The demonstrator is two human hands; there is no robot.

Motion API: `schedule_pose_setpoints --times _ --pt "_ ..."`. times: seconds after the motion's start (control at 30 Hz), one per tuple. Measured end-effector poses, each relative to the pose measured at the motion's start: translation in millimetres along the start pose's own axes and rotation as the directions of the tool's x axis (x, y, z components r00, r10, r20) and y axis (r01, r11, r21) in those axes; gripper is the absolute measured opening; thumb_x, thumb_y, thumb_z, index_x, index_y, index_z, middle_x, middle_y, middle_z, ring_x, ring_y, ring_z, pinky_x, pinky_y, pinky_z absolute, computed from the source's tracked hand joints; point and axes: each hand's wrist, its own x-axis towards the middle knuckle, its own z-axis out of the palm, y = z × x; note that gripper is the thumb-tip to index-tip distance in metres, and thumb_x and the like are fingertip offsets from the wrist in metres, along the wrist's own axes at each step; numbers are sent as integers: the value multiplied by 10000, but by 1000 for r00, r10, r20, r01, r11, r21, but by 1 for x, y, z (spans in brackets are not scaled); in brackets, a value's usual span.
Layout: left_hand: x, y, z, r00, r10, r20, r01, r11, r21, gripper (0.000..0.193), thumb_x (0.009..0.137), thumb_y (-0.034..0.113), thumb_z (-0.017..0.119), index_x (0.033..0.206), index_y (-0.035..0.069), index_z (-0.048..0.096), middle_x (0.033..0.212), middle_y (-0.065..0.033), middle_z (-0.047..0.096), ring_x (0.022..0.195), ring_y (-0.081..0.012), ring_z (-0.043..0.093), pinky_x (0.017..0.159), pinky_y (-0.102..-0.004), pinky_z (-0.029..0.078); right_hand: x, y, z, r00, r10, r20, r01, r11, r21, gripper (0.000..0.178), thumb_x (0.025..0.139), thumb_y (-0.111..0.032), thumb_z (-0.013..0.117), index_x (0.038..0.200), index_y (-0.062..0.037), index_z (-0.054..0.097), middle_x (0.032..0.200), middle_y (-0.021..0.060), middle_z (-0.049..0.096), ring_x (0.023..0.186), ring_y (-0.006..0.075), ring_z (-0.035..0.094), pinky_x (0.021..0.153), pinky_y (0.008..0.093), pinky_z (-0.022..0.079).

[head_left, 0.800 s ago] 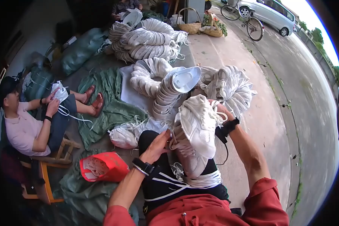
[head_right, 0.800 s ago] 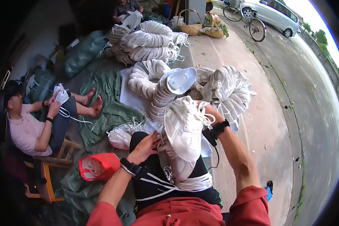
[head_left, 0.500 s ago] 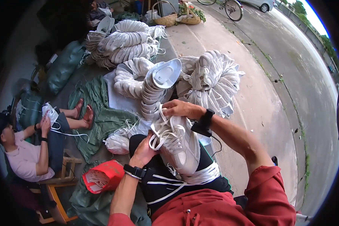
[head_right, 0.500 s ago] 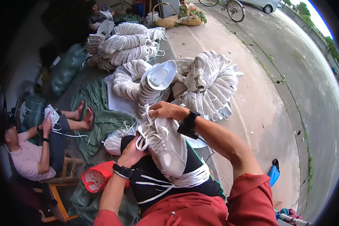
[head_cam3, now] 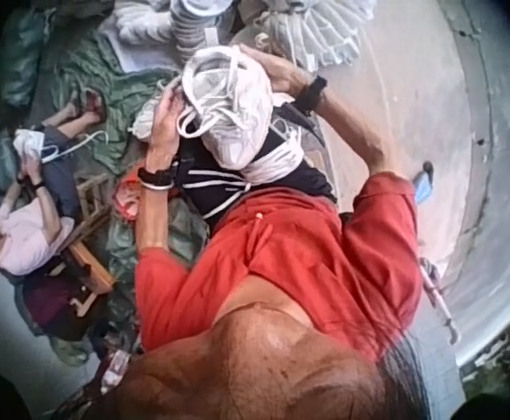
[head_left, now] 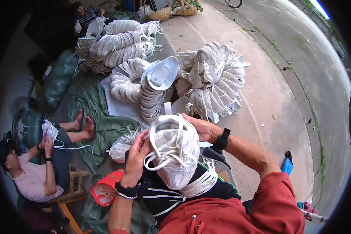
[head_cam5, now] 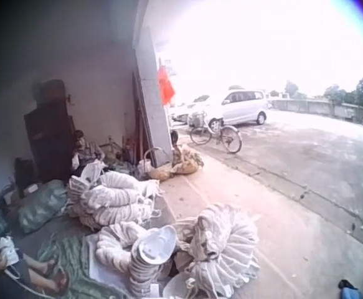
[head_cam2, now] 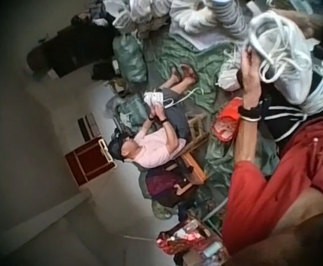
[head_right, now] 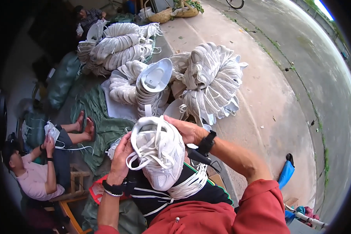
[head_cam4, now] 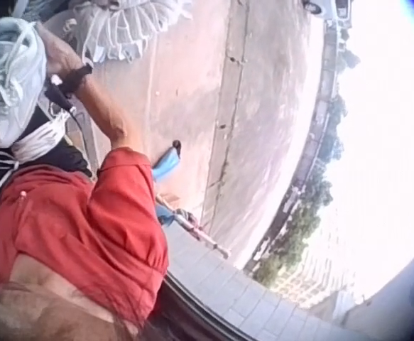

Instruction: Manually assembling shoe components and lacing footwear.

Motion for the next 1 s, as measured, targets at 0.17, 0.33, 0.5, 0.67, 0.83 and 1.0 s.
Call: schedule_pose_setpoints --times 0.17,0.33,0.5,0.67,0.83,1.0 --pt "8 -13 -22 987 151 -56 -106 873 476 460 850 254 569 1214 5 437 1094 -95 529 1016 -170 507 867 -292 401 -74 -6 -14 883 -427 -192 434 901 -6 441 823 -259 593 1171 -14 480 1141 139 550 995 229 564 887 378 459" --pt "1 -57 -118 947 314 -61 -61 364 929 412 756 235 620 1078 -3 520 1036 -173 524 1000 -321 502 857 -370 405 -186 -45 -45 693 -631 -349 626 766 -143 487 812 -278 605 1202 -26 458 1167 145 533 1022 266 549 905 420 441" --pt "7 -60 -115 962 237 -138 41 372 927 403 753 272 625 1046 9 538 1013 -156 531 950 -315 527 822 -366 422 -236 -8 -124 573 -485 -661 479 853 -210 462 773 -251 648 1145 -20 502 1097 114 581 993 244 566 904 405 437" --pt "15 -48 -120 983 158 -94 26 384 923 377 745 281 634 995 7 566 946 -140 560 871 -304 565 776 -356 443 -181 24 -166 526 -235 -818 -103 937 -335 315 745 -151 662 1003 14 585 924 87 629 807 183 600 720 295 473" --pt "18 -49 -128 981 168 -99 30 373 928 357 735 268 640 960 -2 579 932 -143 571 865 -306 568 769 -353 445 -126 60 -238 276 -391 -878 -434 764 -477 434 650 -254 737 876 88 595 758 110 611 624 190 589 522 323 467" --pt "26 -46 -125 979 134 -152 86 405 910 320 722 226 644 938 -3 587 939 -144 577 867 -304 569 766 -349 445 -58 91 -289 49 -600 -798 -303 753 -585 308 687 -222 714 758 53 593 657 55 577 565 131 523 483 286 411"
